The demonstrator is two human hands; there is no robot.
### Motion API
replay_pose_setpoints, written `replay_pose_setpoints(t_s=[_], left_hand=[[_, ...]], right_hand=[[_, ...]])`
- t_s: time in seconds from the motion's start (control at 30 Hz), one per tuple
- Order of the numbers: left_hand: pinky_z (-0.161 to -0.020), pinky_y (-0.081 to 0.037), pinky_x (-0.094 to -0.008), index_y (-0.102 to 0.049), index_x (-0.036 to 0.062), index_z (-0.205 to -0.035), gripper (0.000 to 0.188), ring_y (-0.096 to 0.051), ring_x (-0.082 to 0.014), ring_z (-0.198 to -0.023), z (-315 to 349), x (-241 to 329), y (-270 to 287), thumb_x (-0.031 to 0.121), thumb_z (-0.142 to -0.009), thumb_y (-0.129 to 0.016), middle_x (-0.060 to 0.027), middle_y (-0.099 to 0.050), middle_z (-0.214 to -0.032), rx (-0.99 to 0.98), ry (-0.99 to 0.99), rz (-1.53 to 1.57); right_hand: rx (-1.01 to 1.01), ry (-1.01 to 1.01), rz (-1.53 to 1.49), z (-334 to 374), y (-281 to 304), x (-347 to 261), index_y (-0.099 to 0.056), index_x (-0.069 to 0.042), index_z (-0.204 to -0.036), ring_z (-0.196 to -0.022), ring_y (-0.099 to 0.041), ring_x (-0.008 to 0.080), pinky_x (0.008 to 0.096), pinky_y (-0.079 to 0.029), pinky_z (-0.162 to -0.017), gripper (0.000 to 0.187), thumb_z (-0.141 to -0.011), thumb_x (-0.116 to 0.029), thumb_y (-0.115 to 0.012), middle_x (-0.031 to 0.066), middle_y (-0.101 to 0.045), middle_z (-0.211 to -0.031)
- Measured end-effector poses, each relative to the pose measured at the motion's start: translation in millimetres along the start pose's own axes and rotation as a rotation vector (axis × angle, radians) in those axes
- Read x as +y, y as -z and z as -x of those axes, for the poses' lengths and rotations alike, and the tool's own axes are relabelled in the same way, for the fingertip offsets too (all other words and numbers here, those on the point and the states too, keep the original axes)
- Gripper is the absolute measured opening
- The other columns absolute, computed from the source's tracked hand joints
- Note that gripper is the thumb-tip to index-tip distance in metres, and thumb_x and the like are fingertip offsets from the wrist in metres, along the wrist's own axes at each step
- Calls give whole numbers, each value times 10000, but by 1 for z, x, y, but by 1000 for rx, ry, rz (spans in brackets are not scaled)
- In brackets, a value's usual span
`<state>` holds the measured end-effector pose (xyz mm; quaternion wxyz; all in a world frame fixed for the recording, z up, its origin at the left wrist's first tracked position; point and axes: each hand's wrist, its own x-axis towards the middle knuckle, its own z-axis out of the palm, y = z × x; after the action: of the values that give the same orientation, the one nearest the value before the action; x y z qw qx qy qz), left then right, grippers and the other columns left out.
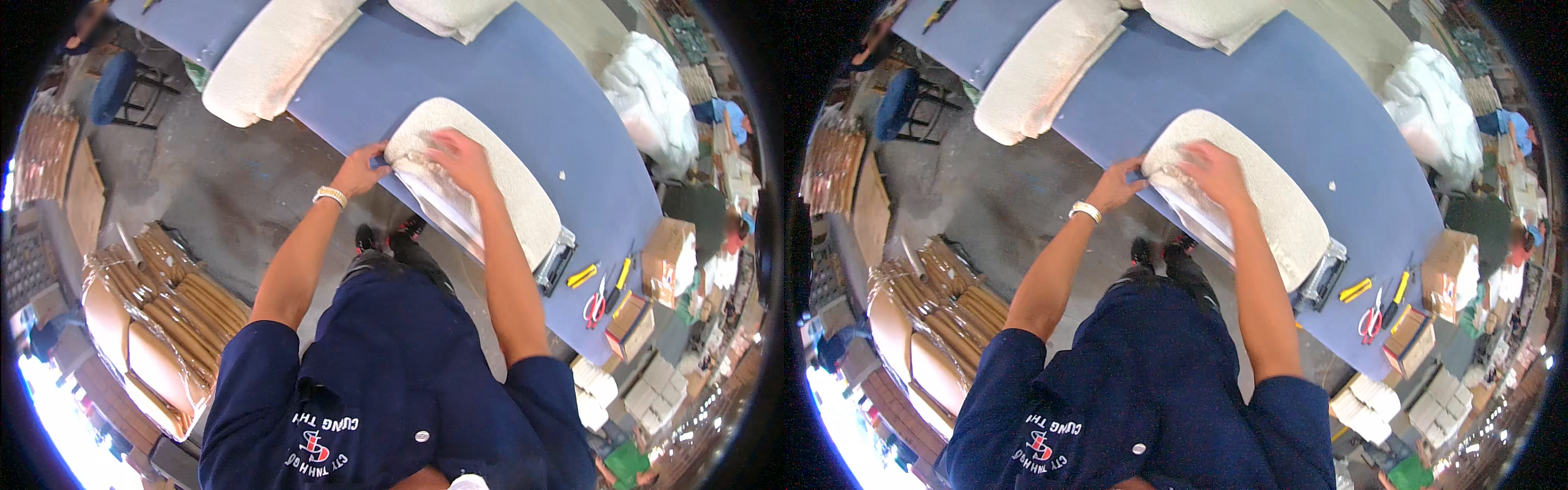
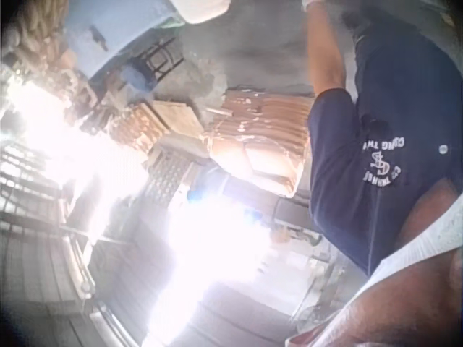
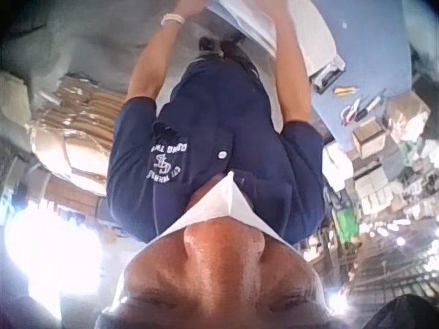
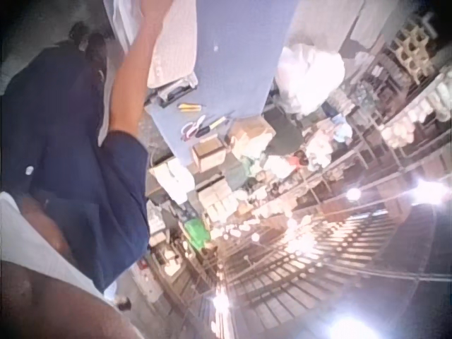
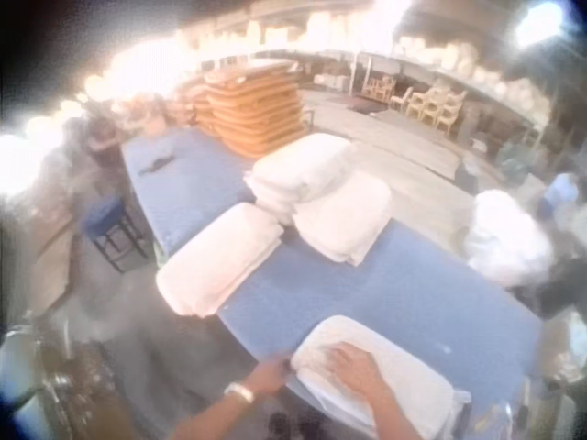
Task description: The person trims excess fabric from a cushion cover using a utility knife, then uses a staple gun to secure the fabric edges. The person repeats this process on multiple cushion covers, folding and stapling the fabric to complete the assembly.
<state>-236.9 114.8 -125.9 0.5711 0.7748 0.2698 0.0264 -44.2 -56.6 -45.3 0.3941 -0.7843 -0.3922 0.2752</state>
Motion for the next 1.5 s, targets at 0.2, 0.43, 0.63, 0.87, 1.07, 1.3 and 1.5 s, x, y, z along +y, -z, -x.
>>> replay_pose_setpoints(t_s=[0.2, 0.43, 0.63, 0.87, 1.07, 1.3, 1.5], left_hand=[[-980, -509, -334, -554, 17, -1437, 491, -649, -180, -1113, -5, 13, -3, 321, -1052, -584, -107, -666, -1287, 74, 337, 619], [-514, -491, -245, -603, 144, -1437, 427, -610, -103, -605, -15, 127, 5, 270, -1029, -587, -54, -716, -963, 158, 298, 335], [-411, -414, -223, -767, 42, -1143, 375, -493, -73, -430, -23, 209, 12, 307, -1043, -521, -30, -584, -574, 123, 258, 434], [-422, -428, -241, -758, 29, -1170, 469, -524, -100, -421, -34, 192, 11, 381, -1069, -465, -45, -590, -559, 209, 332, 368], [-405, -420, -235, -723, -1, -1221, 512, -543, -101, -414, -23, 177, 12, 432, -1073, -491, -37, -596, -556, 216, 335, 388], [-570, -482, -290, -724, 24, -1222, 478, -648, -160, -623, -20, 168, 22, 396, -1099, -451, -57, -663, -685, 209, 227, -59], [-811, -503, -375, -703, -43, -1153, 479, -667, -228, -910, -1, 164, 26, 314, -1125, -384, -140, -731, -1060, 150, -143, -254]], right_hand=[[594, -307, 362, 168, 86, 111, -672, 4, -1202, -1225, -630, 336, 416, -467, -1060, 348, -923, -197, -721, 185, -685, -1271], [748, -555, -314, 233, 121, 132, -650, 1, -1268, -1296, -575, 310, 386, -418, -1097, 407, -998, -303, -634, 176, -651, -1324], [629, -429, -893, 221, 204, 90, -669, -51, -1277, -713, -684, 135, 274, -559, -561, 494, -1078, -461, -478, 68, -731, -1042], [623, -465, -543, 180, 220, 120, -689, -56, -1240, -527, -604, 87, 242, -505, -458, 453, -1072, -435, -507, 21, -705, -810], [619, -427, -605, 187, 213, 131, -685, -39, -1257, -694, -640, 78, 213, -478, -486, 420, -1071, -386, -540, 33, -721, -978], [696, -403, -609, 193, 193, 121, -659, -30, -1313, -1035, -655, 149, 281, -555, -736, 467, -1070, -403, -518, 67, -700, -1190], [697, -504, -486, 185, 186, 81, -636, -29, -1357, -1155, -606, 187, 299, -476, -992, 506, -1093, -409, -431, 88, -661, -1285]])
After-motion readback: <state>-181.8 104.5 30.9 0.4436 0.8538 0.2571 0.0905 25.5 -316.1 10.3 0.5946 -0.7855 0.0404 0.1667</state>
